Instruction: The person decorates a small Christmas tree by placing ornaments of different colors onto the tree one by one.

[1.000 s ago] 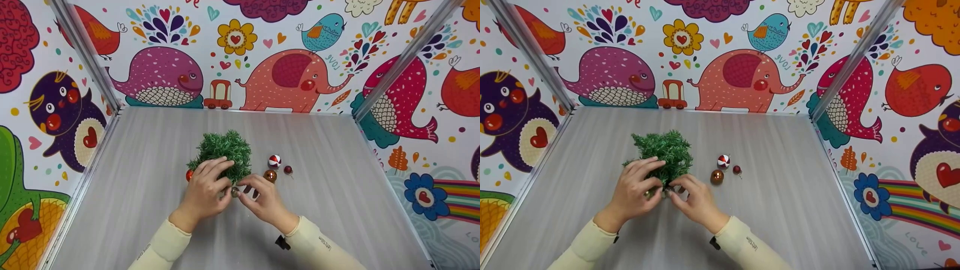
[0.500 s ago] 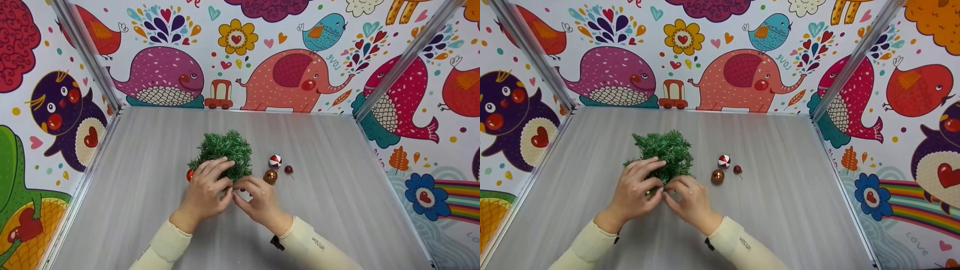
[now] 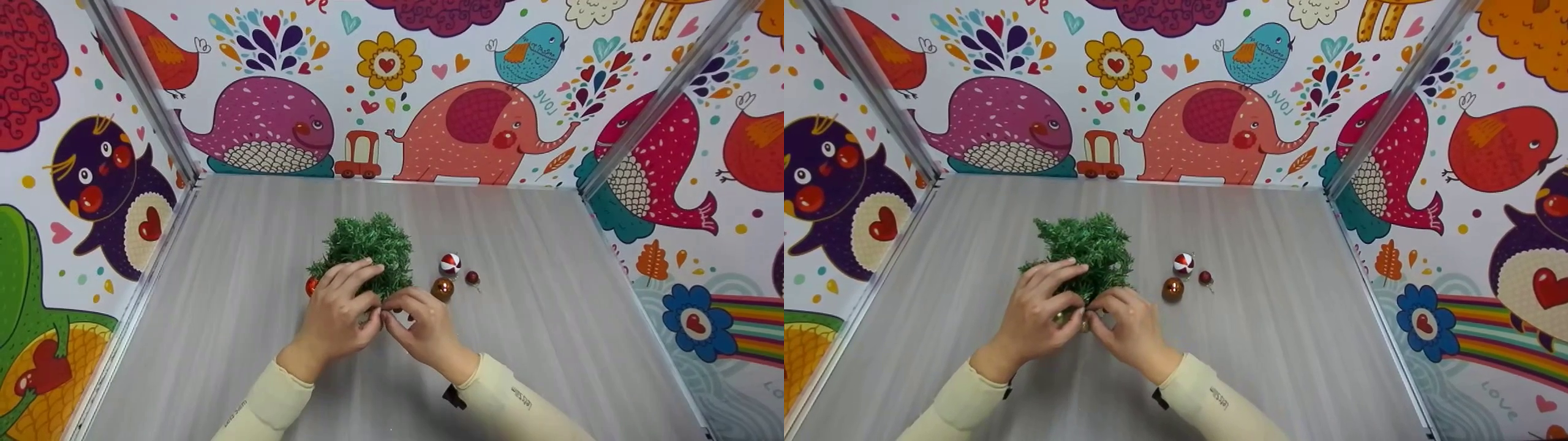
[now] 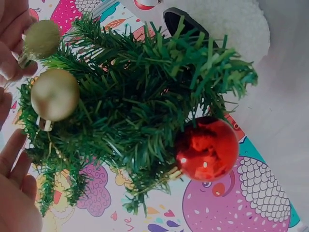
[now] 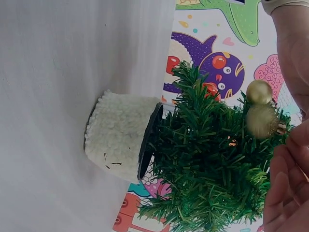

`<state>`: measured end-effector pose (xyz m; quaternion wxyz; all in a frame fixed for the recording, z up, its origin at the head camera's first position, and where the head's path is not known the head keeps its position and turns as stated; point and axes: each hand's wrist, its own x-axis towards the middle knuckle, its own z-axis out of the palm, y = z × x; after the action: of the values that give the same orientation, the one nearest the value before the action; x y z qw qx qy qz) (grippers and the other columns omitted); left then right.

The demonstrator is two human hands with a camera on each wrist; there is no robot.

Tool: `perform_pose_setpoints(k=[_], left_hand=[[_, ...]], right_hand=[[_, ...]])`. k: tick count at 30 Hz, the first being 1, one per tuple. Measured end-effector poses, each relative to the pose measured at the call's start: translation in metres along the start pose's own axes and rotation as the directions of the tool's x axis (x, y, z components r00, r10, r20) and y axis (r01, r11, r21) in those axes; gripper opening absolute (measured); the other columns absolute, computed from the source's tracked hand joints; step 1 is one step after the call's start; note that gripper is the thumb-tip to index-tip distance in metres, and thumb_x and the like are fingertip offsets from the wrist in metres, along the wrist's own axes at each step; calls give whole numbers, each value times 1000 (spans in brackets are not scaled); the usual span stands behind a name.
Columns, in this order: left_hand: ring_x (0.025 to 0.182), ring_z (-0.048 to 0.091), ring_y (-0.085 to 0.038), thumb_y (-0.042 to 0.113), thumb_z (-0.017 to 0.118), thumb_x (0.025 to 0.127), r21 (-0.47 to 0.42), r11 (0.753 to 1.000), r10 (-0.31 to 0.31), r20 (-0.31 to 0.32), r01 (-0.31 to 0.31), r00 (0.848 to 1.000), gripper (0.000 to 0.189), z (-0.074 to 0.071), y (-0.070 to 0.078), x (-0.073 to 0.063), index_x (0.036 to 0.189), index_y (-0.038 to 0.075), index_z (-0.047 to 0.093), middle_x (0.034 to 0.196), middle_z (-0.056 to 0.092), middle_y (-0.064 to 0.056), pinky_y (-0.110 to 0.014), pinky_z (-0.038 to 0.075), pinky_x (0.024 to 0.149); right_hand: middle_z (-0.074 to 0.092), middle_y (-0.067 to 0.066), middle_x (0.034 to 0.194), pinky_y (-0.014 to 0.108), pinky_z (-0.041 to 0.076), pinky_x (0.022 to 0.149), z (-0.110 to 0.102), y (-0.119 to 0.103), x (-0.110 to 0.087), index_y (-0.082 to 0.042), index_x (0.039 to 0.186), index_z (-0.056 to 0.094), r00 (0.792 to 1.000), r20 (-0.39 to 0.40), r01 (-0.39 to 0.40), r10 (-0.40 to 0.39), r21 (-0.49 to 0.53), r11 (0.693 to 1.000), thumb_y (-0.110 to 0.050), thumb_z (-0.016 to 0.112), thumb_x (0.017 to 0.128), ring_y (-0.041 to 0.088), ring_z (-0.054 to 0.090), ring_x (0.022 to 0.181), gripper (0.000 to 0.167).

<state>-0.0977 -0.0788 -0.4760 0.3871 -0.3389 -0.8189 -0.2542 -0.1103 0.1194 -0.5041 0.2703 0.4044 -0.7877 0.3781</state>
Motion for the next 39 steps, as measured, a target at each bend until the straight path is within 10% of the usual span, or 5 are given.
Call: perform_pose_setpoints(k=[17,39], left_hand=[[128,52,-30,14,66,77,82,997,16,-10,-16,1000,10,-1,0,-7,69,12,69,132,62,-10,-48,40,102],[131,49,-28,15,62,76,147,980,-127,-39,132,991,11,3,8,-9,66,17,63,133,61,-7,-50,34,106]], right_hand=[[67,-6,93,28,50,55,-4,1,5,-15,92,71,999,-17,-26,28,93,995,-11,69,90,9,59,77,5],[65,-10,93,20,47,65,-6,8,10,-16,92,70,1000,11,14,-14,-31,999,-18,68,91,6,58,80,3]])
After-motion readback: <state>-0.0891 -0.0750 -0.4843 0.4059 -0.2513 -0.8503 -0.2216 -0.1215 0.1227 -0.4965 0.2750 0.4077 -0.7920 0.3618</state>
